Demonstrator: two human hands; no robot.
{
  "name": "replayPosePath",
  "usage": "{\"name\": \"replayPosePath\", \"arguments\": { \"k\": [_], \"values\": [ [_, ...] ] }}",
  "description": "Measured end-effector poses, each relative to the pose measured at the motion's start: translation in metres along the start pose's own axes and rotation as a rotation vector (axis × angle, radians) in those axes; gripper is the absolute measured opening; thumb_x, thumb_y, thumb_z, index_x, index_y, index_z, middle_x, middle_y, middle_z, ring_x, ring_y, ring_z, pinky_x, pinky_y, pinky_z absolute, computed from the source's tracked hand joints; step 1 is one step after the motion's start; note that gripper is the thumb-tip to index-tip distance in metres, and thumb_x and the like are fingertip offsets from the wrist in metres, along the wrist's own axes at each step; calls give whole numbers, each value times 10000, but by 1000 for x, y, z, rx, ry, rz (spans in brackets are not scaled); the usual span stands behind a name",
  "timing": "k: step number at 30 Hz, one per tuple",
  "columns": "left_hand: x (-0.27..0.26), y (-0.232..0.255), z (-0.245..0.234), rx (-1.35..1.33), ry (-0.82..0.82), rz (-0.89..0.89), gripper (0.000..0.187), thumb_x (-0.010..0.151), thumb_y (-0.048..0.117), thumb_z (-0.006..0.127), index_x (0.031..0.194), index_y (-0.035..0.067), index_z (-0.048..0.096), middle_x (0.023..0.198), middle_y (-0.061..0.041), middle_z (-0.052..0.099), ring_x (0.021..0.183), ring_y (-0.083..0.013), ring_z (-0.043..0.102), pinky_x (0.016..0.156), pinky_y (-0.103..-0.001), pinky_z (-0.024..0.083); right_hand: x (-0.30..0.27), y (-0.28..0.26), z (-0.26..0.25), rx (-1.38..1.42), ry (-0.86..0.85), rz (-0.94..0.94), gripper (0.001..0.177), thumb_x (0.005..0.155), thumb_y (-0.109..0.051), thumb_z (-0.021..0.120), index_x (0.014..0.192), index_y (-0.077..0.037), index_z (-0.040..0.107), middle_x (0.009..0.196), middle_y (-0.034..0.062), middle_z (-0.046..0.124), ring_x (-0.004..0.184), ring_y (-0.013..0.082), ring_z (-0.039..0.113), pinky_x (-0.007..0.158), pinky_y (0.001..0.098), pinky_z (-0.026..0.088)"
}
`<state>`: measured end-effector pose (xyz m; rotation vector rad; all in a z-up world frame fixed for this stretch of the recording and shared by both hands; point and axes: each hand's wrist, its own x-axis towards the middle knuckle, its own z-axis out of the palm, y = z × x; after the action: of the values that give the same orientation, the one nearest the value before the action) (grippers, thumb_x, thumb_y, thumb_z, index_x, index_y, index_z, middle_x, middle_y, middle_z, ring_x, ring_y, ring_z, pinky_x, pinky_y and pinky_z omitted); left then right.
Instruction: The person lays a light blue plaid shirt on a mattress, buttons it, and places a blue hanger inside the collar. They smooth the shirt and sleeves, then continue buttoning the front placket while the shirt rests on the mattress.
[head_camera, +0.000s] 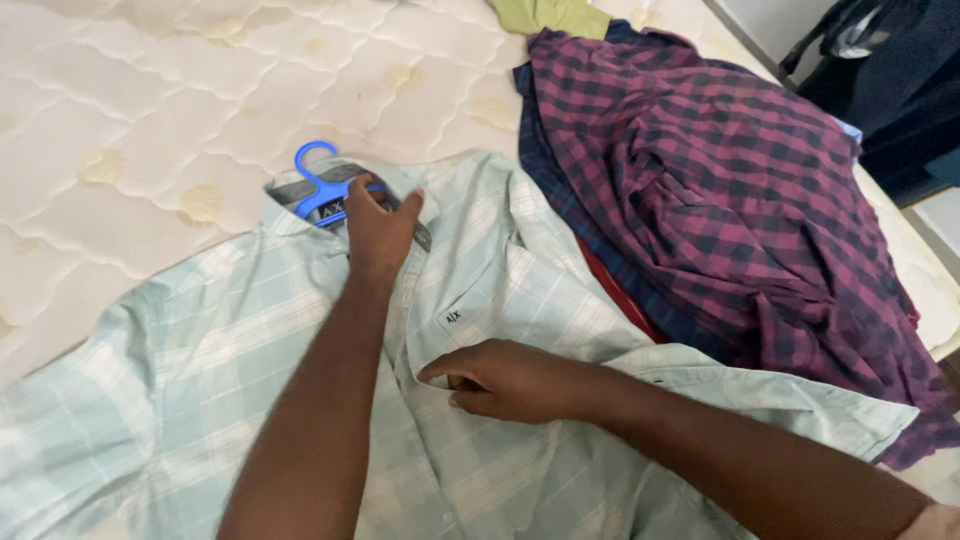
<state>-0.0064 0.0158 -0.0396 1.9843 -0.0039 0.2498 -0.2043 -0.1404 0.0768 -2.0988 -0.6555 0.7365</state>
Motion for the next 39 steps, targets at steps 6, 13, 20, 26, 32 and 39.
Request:
{"name": "replayPosePath", "arguments": {
  "k": [6,13,20,26,32,39],
  "values": [
    [-12,13,-8,-365,-46,-179,917,855,160,779,1565,60,207,1141,-211,592,1023,-283,596,948,-420,479,-2,-10,32,-88,39,-84,400,948,-124,601,1339,-41,612,1146,184,721,1002,345,705,847,453,538],
    [-10,-19,-7,-55,100,279,662,926,0,626,1536,-2,371,1440,-289,568,1331,-416,558,1120,-461,422,-6,-15,23,-166,45,259,602,890,-286,689,1447,-120,530,881,126,712,794,288,695,703,435,528],
    [-71,33,-63,473,193,225,236,1015,209,687,1157,28,633,1033,-170,683,955,-377,664,824,-507,517,6,4,31,-32,215,267,599,859,-397,763,1311,-82,527,705,96,648,629,242,629,595,409,488],
    [-108,24,-94,761,50,242,328,812,293,766,940,30,619,912,-181,652,852,-383,649,728,-513,512,26,18,40,-89,320,294,398,888,-338,734,1133,-92,541,708,105,657,645,274,656,625,412,490],
    [-101,2,-90,829,15,197,103,920,159,669,957,70,633,938,-141,683,878,-349,678,789,-490,529,74,14,24,-110,724,81,304,890,-236,745,1101,-71,602,913,140,680,791,279,673,695,413,527],
    [-129,28,-104,743,-128,181,196,851,215,705,941,60,624,898,-147,682,851,-365,679,776,-497,515,97,11,33,-70,677,31,383,882,-133,703,1251,-89,608,1211,116,626,805,273,657,749,394,540]
  ]
}}
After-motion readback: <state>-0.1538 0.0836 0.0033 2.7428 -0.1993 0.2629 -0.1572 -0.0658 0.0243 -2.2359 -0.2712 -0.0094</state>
